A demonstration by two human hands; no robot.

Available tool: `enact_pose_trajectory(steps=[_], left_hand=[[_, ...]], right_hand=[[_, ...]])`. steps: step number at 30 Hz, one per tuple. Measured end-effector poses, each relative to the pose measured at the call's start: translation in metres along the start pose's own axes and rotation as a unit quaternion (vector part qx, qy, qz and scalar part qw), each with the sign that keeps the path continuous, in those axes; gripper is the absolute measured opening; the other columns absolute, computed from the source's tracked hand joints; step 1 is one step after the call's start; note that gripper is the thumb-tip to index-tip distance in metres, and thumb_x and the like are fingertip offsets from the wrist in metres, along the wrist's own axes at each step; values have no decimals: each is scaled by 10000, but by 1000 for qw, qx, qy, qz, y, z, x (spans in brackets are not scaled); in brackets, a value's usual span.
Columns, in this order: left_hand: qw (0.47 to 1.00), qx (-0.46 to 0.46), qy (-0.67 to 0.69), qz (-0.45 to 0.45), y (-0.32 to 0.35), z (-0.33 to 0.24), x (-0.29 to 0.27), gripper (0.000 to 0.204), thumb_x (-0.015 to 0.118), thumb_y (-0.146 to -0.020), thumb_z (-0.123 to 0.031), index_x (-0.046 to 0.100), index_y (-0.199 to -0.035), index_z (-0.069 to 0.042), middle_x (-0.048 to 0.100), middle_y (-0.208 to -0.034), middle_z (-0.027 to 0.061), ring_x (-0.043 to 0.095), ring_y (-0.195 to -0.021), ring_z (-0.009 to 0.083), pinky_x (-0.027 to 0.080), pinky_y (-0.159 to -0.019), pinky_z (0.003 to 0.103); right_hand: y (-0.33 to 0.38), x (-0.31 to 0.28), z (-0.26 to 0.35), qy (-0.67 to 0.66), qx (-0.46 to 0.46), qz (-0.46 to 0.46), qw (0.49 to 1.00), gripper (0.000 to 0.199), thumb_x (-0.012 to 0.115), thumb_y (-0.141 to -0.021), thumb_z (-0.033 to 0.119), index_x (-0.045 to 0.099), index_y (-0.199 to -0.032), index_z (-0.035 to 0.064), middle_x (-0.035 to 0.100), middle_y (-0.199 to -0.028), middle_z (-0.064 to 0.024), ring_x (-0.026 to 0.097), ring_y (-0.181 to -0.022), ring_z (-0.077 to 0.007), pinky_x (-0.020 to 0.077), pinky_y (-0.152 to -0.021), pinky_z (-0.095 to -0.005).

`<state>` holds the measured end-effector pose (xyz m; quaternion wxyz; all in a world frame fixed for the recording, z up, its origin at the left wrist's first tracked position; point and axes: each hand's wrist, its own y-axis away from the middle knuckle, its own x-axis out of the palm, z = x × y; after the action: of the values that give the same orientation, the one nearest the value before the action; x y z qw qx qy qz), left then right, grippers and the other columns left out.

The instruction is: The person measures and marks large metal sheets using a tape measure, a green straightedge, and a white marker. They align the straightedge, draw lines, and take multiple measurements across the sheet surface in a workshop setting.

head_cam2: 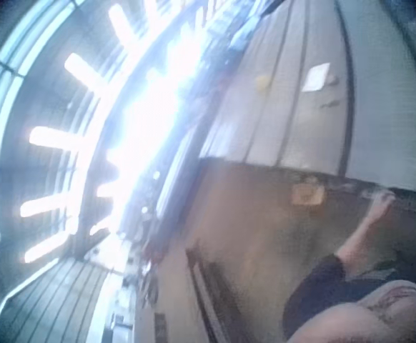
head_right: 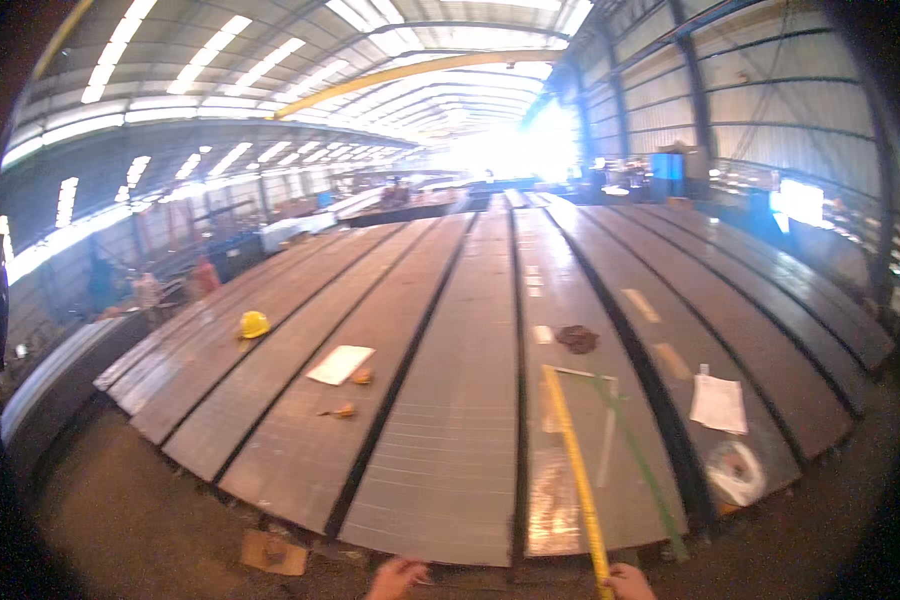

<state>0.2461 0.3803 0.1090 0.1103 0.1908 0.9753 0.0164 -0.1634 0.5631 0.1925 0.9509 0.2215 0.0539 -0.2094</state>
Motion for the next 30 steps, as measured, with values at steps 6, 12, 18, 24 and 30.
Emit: enact_pose_trajectory(steps=[6,12,18,24,30], left_hand=[[915,261,105,-288,23,-225,-99,181,641,-931,-37,636,-1100,28,670,-948,80,643,-865,161,535,-804,322],[725,571,100,-372,86,-347,-86,346,663,-925,-222,583,-1125,50,604,-885,116,616,-781,200,547,-762,354],[837,408,-148,-333,125,-296,-39,314,697,-892,-138,645,-1172,-5,674,-1028,122,667,-865,202,547,-776,352],[914,108,-325,-219,147,-223,6,373,719,-912,-195,647,-1232,-15,685,-1057,97,667,-959,185,537,-842,348],[940,-85,21,-330,158,-110,-37,426,635,-994,-261,602,-1319,13,681,-1129,82,648,-998,191,524,-872,330]], right_hand=[[35,35,43,-25,-8,86,996,266,584,-920,113,660,-1153,9,653,-807,-56,601,-676,-140,487,-557,-309],[6,22,7,151,-87,125,977,254,600,-936,148,657,-1134,0,663,-868,-68,623,-790,-189,514,-691,-344],[-28,7,-48,193,-253,194,928,302,603,-948,208,650,-1142,-18,706,-981,-135,655,-930,-258,523,-818,-382],[-27,17,0,264,-210,286,897,311,623,-927,247,676,-1129,16,716,-999,-170,679,-951,-302,522,-858,-414],[-65,82,-5,297,-291,379,827,327,610,-921,238,659,-1197,70,741,-1033,-158,718,-945,-324,544,-836,-407]])
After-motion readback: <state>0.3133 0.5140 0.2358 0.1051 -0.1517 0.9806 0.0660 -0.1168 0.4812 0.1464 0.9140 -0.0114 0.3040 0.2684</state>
